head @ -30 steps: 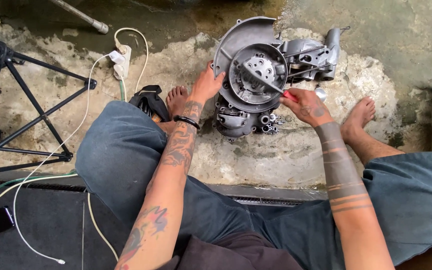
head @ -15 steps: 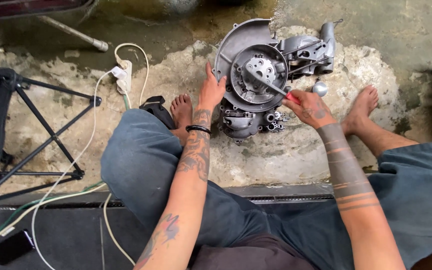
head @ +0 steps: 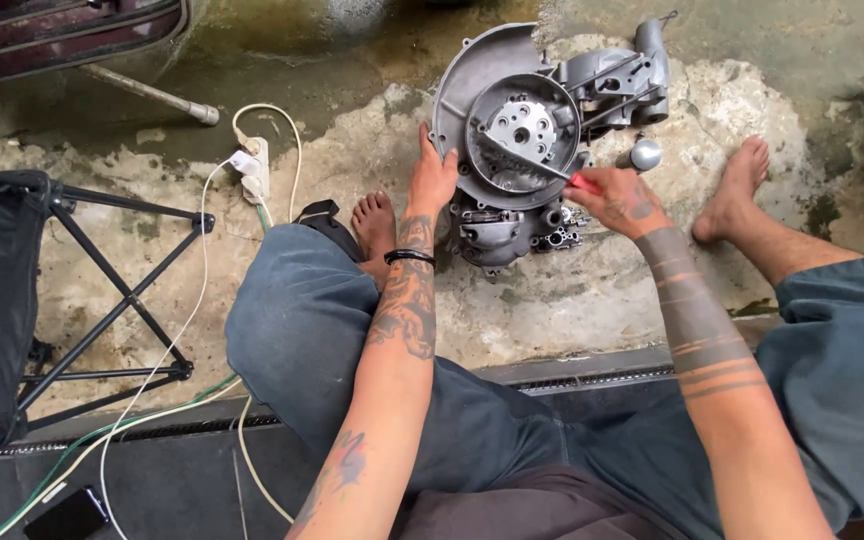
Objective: Cleaning a motorcycle engine component by scraping off grime and debris using a flathead screwdriver.
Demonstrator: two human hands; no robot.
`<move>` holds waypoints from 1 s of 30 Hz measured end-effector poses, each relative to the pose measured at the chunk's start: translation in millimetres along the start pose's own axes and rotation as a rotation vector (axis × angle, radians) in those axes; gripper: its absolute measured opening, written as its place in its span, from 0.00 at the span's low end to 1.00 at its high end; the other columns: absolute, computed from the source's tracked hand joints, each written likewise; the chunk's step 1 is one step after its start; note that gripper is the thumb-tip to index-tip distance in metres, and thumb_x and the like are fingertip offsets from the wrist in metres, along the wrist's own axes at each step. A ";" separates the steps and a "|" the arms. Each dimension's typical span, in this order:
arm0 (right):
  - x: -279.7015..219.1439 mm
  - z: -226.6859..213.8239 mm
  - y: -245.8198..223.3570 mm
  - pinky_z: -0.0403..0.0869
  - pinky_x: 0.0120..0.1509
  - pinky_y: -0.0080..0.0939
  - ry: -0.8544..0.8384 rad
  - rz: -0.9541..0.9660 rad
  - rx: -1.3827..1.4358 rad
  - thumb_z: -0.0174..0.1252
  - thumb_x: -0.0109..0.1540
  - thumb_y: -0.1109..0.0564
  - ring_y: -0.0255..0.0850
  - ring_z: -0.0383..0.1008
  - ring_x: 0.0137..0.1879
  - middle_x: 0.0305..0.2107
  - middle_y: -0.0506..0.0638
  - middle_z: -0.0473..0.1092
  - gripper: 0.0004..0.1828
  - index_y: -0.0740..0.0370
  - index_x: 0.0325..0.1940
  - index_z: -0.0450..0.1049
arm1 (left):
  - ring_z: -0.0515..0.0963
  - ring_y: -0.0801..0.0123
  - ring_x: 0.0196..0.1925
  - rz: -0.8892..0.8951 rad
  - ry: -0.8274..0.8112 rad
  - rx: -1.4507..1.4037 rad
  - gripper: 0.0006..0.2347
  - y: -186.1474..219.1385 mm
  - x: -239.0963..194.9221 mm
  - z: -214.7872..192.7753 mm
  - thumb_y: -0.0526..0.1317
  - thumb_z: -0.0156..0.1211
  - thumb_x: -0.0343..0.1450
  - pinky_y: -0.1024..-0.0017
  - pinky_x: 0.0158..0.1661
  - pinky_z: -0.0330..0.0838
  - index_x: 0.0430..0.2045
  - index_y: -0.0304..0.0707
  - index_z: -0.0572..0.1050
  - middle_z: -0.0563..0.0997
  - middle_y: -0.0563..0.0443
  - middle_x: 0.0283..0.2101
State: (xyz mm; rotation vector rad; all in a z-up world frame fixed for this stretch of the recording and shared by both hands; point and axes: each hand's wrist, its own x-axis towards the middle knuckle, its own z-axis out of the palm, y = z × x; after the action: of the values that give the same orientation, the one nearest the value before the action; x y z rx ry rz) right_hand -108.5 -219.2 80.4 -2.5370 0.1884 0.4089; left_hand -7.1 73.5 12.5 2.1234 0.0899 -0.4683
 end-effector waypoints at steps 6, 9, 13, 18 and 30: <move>4.1 2.7 3.1 0.76 0.54 0.60 0.057 0.075 -0.087 0.59 0.67 0.36 0.60 0.78 0.51 0.38 0.57 0.78 0.17 0.43 0.53 0.78 | 0.80 0.38 0.60 0.002 0.015 0.070 0.32 -0.1 -6.7 -2.1 0.52 0.43 0.78 0.46 0.57 0.74 0.75 0.45 0.39 0.77 0.24 0.59; 3.3 -8.1 0.6 0.75 0.53 0.66 0.071 -0.018 -0.101 0.60 0.67 0.39 0.68 0.77 0.51 0.38 0.63 0.78 0.19 0.53 0.52 0.78 | 0.74 0.36 0.65 0.022 -0.029 0.049 0.33 -0.4 -4.8 -3.0 0.51 0.43 0.79 0.45 0.61 0.72 0.75 0.39 0.37 0.67 0.21 0.68; 4.0 -16.7 -4.3 0.75 0.57 0.65 0.037 0.014 -0.143 0.59 0.66 0.40 0.65 0.77 0.52 0.39 0.61 0.78 0.19 0.50 0.55 0.77 | 0.70 0.36 0.69 0.035 -0.089 0.087 0.36 0.4 -9.3 -15.2 0.55 0.46 0.78 0.42 0.63 0.70 0.75 0.37 0.35 0.59 0.24 0.73; 31.3 -23.0 18.8 0.77 0.50 0.65 0.103 -0.084 -0.201 0.58 0.68 0.41 0.67 0.78 0.47 0.33 0.64 0.77 0.17 0.55 0.48 0.77 | 0.65 0.37 0.72 -0.031 -0.121 0.116 0.40 39.9 -46.8 -41.6 0.59 0.49 0.76 0.40 0.64 0.68 0.75 0.39 0.33 0.55 0.27 0.75; 36.4 -52.1 15.2 0.76 0.59 0.64 -0.181 -0.180 -0.259 0.54 0.66 0.36 0.65 0.78 0.54 0.43 0.64 0.79 0.24 0.50 0.58 0.76 | 0.75 0.34 0.63 -0.077 -0.127 0.215 0.39 56.8 -48.8 -40.5 0.58 0.45 0.76 0.40 0.57 0.73 0.75 0.36 0.35 0.69 0.19 0.65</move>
State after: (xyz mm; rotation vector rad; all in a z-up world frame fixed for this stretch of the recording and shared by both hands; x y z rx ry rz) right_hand -64.5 -262.2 102.4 -2.7199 -0.1717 0.6223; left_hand -26.6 79.9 95.1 2.2996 0.0506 -0.6829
